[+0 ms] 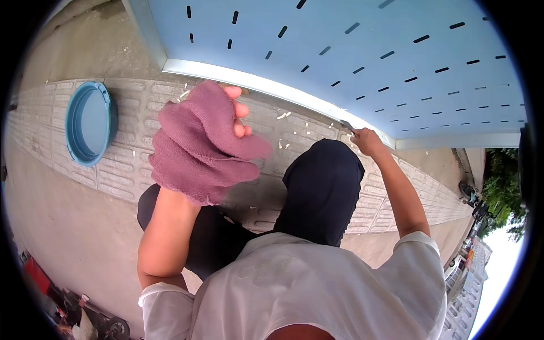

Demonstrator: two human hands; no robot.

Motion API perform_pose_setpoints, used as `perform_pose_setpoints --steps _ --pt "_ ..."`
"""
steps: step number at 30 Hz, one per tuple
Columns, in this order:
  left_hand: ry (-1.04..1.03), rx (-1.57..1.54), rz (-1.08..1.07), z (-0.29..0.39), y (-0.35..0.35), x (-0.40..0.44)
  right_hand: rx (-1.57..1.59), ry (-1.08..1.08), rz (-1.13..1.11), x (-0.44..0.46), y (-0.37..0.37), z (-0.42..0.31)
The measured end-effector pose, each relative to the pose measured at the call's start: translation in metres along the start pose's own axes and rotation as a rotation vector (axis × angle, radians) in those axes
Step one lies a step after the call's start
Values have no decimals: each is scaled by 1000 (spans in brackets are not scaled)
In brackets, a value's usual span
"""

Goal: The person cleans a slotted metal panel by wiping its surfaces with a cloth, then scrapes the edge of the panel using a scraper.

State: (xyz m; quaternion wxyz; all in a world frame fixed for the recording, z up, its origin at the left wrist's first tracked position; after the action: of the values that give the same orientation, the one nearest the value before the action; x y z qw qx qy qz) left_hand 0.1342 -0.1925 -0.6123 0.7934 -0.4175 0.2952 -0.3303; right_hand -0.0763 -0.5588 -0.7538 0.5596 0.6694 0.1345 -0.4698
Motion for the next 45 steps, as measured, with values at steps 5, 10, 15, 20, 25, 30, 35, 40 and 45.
perform_pose_setpoints --steps 5,10,15,20,25,30,35,40,45 --pt "7 -2 25 -3 -2 -2 73 -117 -43 30 -2 -21" --pt "56 165 54 2 4 -8 -43 -40 -14 21 -11 -3" --pt "47 -18 42 1 2 -6 -76 16 -10 31 -15 9" --pt "62 125 52 2 -2 -8 -91 -42 -59 25 -2 -4" --pt "44 161 12 4 0 -6 -116 36 -61 26 -6 0" --pt "40 61 24 1 1 0 -101 12 -9 31 -13 0" --pt "24 -69 14 -1 14 -2 32 -73 -53 -13 -50 70" --pt "32 -82 48 -5 16 1 87 -147 -211 -4 -78 46" --pt "60 -101 3 -9 25 0 252 -99 1 -62 -48 51"
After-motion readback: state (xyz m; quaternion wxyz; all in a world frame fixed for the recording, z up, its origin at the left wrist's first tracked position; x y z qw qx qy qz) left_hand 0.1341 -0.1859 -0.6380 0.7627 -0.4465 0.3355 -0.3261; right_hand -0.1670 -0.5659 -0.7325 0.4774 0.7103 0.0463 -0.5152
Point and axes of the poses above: each hand's wrist, its own x-axis towards the middle knuckle, its own y-axis out of the back of the hand, z = x × y, the point moved 1 cm from there along x, towards the middle knuckle, and after that the axes turned 12 degrees about -z, right-handed, at the moved point
